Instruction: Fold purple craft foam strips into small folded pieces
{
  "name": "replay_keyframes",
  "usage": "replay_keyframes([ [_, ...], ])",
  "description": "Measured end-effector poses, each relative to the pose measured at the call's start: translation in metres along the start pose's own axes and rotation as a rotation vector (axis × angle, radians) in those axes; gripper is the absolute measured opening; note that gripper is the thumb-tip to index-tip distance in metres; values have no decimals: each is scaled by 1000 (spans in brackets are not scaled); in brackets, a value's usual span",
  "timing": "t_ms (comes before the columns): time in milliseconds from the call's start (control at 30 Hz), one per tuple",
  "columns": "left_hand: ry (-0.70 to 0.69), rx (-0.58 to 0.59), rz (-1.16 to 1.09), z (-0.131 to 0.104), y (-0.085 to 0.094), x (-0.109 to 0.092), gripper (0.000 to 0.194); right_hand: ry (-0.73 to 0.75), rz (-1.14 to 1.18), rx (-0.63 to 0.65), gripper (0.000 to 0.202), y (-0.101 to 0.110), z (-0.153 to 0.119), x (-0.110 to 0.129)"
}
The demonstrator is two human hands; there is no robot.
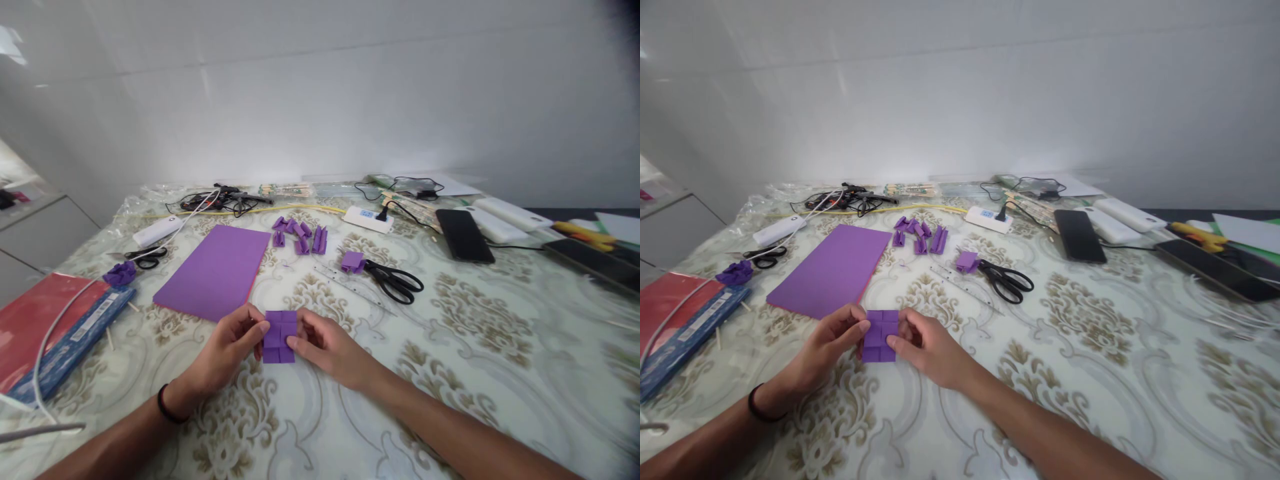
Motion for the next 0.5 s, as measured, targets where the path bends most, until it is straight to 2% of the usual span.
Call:
replay_keyframes([
  [233,35,42,-12,1,-1,6,28,-50,-103,7,33,0,0,-3],
  [367,61,135,95,1,-2,12,22,-30,-125,-3,29,1,1,-5],
  [500,65,157,213,1,-2,9,22,-2,-163,-16,32,2,1,-3],
])
Point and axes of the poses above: each hand's wrist, its own z-axis towards the middle knuckle, its own y-axis out of the back of the hand, x = y × z, the point moved 3 cm from there along z, towards the middle knuckle, and after that the axes turned 3 degrees about -z, right-handed, at the moved point
